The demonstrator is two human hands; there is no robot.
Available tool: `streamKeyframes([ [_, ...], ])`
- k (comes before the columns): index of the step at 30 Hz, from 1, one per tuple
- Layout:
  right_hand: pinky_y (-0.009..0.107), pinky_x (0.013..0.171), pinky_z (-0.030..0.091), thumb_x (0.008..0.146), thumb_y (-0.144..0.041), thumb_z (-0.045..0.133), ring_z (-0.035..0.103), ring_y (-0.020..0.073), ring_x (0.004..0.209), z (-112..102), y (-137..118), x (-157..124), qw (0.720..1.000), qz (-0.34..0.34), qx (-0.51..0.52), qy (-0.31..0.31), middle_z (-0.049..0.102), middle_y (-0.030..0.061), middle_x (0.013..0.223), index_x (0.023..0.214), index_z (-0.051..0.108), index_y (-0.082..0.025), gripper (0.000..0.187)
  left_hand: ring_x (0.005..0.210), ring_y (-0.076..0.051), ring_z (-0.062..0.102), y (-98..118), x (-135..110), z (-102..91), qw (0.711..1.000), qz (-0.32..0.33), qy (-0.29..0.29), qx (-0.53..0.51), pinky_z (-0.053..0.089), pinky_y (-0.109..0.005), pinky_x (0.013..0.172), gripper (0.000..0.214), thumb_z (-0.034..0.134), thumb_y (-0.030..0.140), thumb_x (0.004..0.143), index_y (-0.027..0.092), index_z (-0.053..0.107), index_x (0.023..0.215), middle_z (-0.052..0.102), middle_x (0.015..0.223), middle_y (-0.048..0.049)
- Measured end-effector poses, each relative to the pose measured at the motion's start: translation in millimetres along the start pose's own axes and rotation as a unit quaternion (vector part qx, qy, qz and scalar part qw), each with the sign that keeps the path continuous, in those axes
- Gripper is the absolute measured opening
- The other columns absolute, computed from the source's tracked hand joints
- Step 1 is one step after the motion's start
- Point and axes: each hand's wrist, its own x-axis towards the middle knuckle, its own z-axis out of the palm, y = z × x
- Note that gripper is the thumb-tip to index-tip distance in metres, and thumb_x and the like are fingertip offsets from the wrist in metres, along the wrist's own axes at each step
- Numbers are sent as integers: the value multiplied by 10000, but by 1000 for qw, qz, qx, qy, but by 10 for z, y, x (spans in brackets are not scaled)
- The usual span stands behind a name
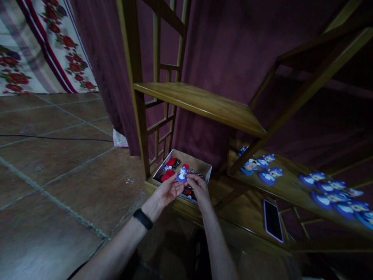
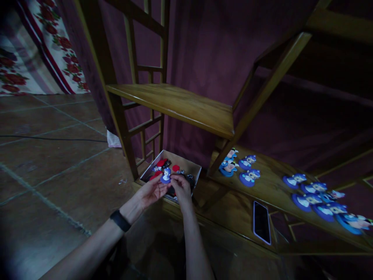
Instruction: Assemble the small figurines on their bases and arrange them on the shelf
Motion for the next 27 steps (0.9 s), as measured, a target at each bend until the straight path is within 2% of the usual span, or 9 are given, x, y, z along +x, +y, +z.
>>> streamKeyframes([
  [3,311,825,453,703,-303,591,595,181,885,3,33,13,998,-34,-51,12,662,29,939,834,695,-209,192,638,-158,668,-3,0,-2,1000,5,4,1,537,-217,578,250,520,293,836,62,609,865,678,720,-128],
  [8,306,785,471,707,-305,585,604,163,793,22,72,14,999,9,-36,19,674,13,842,927,657,-207,251,628,-138,657,-8,34,-5,1000,22,12,-4,536,-210,593,212,542,277,825,80,613,860,678,725,-113],
  [11,312,814,466,692,-300,607,599,169,867,21,57,8,1000,14,-16,15,668,21,937,1000,624,-218,319,664,-136,656,-11,59,-21,999,45,18,-5,542,-231,646,151,584,238,798,102,609,858,682,765,-103],
  [14,322,854,453,659,-293,645,574,182,962,11,33,4,999,6,-20,44,642,30,1039,1034,611,-231,381,712,-138,657,-15,63,-36,997,78,14,1,542,-250,700,114,621,177,766,119,603,863,684,815,-91],
  [16,316,836,462,647,-287,659,574,183,957,5,21,0,998,-6,-19,56,631,36,1058,1062,598,-236,423,712,-133,656,-18,55,-38,996,93,-3,10,540,-258,720,138,636,128,744,126,602,878,683,820,-77],
  [20,281,762,484,671,-279,645,604,152,846,10,8,-20,999,-25,-20,36,609,35,1087,1147,532,-254,489,746,-136,659,-24,33,-24,993,110,-27,35,531,-297,775,229,631,52,724,132,600,937,686,851,-69],
  [27,267,733,479,703,-308,617,605,154,808,46,-22,-45,993,-55,-85,54,636,17,977,1037,557,-234,347,907,-152,632,-8,-6,25,981,168,-67,76,498,-286,848,353,642,-12,674,149,619,988,670,991,-60],
])
